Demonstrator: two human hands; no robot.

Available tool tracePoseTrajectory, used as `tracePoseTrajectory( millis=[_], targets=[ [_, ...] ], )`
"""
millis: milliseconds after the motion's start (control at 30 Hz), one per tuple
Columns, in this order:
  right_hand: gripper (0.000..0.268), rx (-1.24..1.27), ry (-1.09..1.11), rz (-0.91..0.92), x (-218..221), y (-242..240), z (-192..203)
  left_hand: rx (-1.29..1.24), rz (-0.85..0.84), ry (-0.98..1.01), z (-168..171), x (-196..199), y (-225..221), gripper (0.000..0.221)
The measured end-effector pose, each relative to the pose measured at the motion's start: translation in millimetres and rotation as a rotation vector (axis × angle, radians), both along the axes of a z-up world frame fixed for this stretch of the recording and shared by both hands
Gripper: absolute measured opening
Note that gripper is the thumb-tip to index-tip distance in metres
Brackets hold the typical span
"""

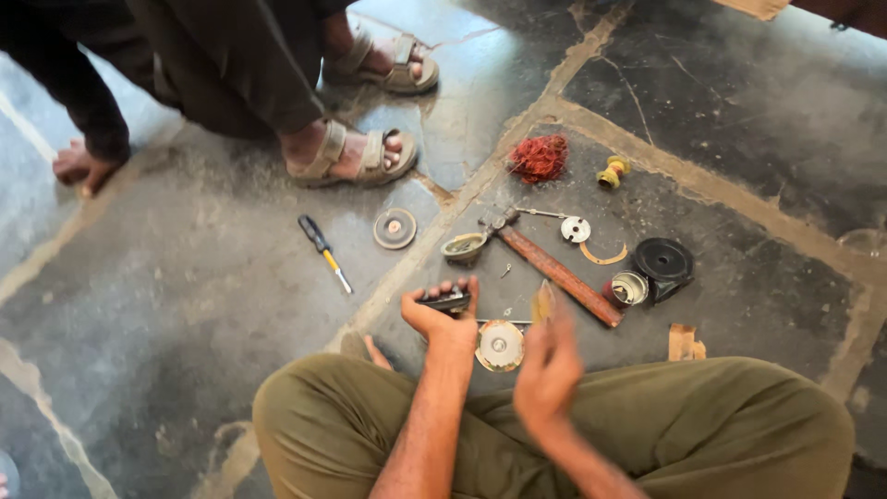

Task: The person sits on the floor and uses a hammer, screwdriver, and pliers to disassemble and adjust a small circular electrical component. They remove parts, tap the housing, and manipulate internal pieces before reassembling the unit.

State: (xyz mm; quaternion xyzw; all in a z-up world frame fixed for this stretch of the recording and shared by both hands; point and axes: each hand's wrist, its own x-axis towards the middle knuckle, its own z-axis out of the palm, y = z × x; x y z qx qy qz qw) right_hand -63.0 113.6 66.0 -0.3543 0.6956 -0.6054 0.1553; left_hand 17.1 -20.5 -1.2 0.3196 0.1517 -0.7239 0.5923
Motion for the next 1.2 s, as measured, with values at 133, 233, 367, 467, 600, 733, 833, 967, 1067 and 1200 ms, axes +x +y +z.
tracePoseTrajectory(
  millis=[133, 233, 367, 467, 600, 733, 833, 967, 1067, 1200],
  targets=[
    [0.045, -0.041, -0.011, -0.004, -33, -17, 27, -0.267, -0.182, 0.279, 11, 7, 5, 0.024],
    [0.040, -0.127, 0.393, 0.258, -44, -3, 38, -0.332, -0.249, 0.161, 26, -4, 2, 0.031],
    [0.042, 0.206, 0.354, 0.506, -38, 19, 34, -0.472, -0.287, 0.159, 24, -5, 1, 0.038],
    [0.043, 0.321, 0.351, 0.550, -36, 15, 41, -0.470, -0.280, 0.127, 30, -2, -1, 0.039],
    [0.044, 0.405, 0.335, 0.537, -35, 9, 51, -0.495, -0.294, 0.156, 38, -5, 0, 0.040],
    [0.041, 0.287, 0.363, 0.490, -35, 14, 47, -0.536, -0.325, 0.057, 38, -11, 6, 0.040],
    [0.041, 0.323, 0.345, 0.479, -32, 11, 43, -0.540, -0.325, -0.030, 39, -14, 7, 0.038],
    [0.042, 0.397, 0.299, 0.447, -24, 14, 36, -0.454, -0.241, -0.049, 30, -19, 10, 0.033],
    [0.042, 0.307, 0.273, 0.440, -17, 14, 29, -0.345, -0.182, -0.019, 21, -20, 11, 0.031],
    [0.039, 0.042, 0.327, 0.403, -11, -1, 26, -0.243, -0.124, 0.004, 21, -21, 11, 0.031]
  ],
)
